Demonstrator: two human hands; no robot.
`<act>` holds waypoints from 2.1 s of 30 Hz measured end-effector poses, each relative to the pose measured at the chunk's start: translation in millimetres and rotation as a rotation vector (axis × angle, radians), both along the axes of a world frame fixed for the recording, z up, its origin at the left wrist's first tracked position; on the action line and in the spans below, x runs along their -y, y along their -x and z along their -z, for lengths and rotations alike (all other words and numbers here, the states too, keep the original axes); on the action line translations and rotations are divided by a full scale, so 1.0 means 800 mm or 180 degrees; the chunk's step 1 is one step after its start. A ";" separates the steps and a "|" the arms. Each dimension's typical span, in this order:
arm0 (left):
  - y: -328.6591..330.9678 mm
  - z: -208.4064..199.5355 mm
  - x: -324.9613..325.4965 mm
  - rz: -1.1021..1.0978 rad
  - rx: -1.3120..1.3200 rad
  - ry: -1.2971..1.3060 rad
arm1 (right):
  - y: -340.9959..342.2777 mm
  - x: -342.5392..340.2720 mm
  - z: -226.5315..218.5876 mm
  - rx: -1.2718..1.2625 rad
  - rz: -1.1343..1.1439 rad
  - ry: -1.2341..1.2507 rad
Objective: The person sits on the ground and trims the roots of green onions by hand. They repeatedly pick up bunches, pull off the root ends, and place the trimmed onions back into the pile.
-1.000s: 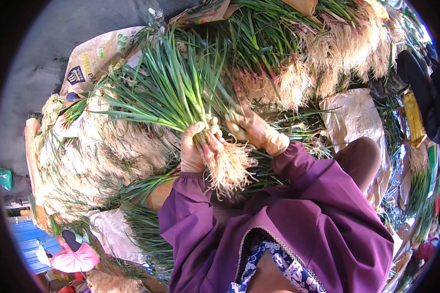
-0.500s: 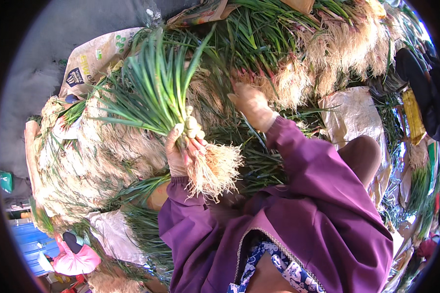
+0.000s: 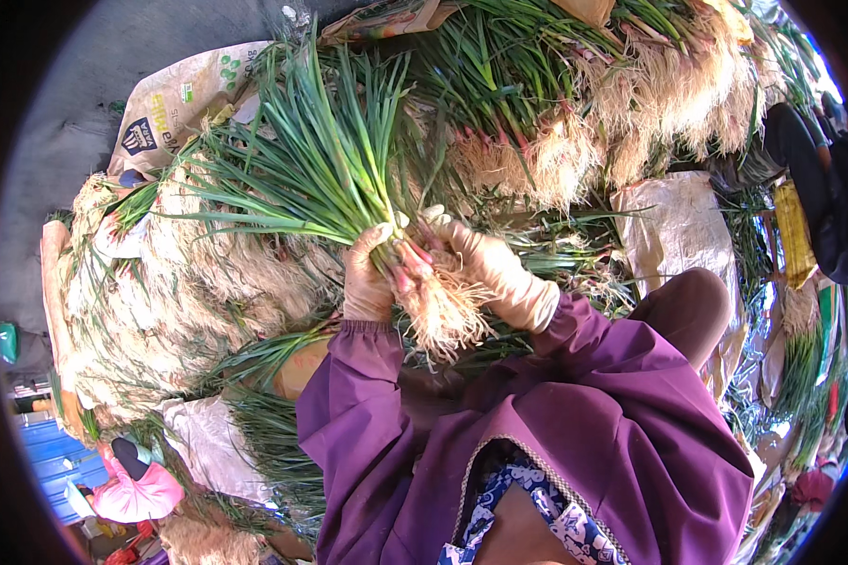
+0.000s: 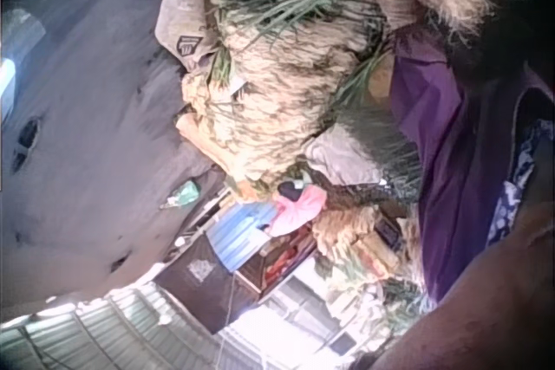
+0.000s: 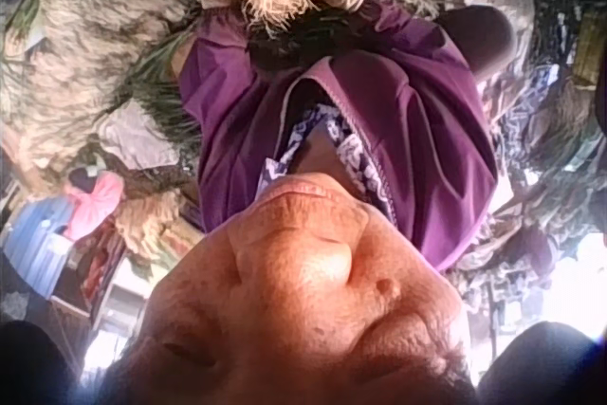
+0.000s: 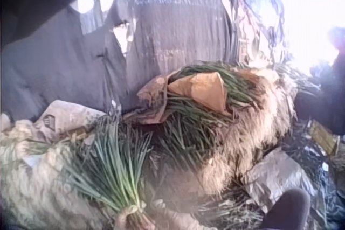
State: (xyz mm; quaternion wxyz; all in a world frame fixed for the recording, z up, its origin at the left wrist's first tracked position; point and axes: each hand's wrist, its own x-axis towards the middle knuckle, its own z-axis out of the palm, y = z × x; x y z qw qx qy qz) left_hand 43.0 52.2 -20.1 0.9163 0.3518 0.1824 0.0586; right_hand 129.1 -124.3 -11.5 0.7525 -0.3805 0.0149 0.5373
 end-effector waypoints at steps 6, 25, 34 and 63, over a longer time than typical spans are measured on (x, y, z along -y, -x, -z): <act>0.011 0.003 -0.006 0.0121 -0.0354 0.2965 | -0.051 -0.038 0.011 0.3325 -0.0321 0.0515; -0.020 -0.008 -0.016 -0.0385 0.0171 -0.0197 | -0.125 -0.018 0.032 0.6951 -0.0372 0.2486; -0.027 -0.001 -0.011 -0.0246 0.0435 0.0101 | -0.135 -0.043 -0.027 0.5802 -0.0497 0.3469; -0.020 0.007 0.016 -0.0253 0.0283 -0.0005 | -0.057 -0.086 -0.030 0.2917 0.0589 0.0880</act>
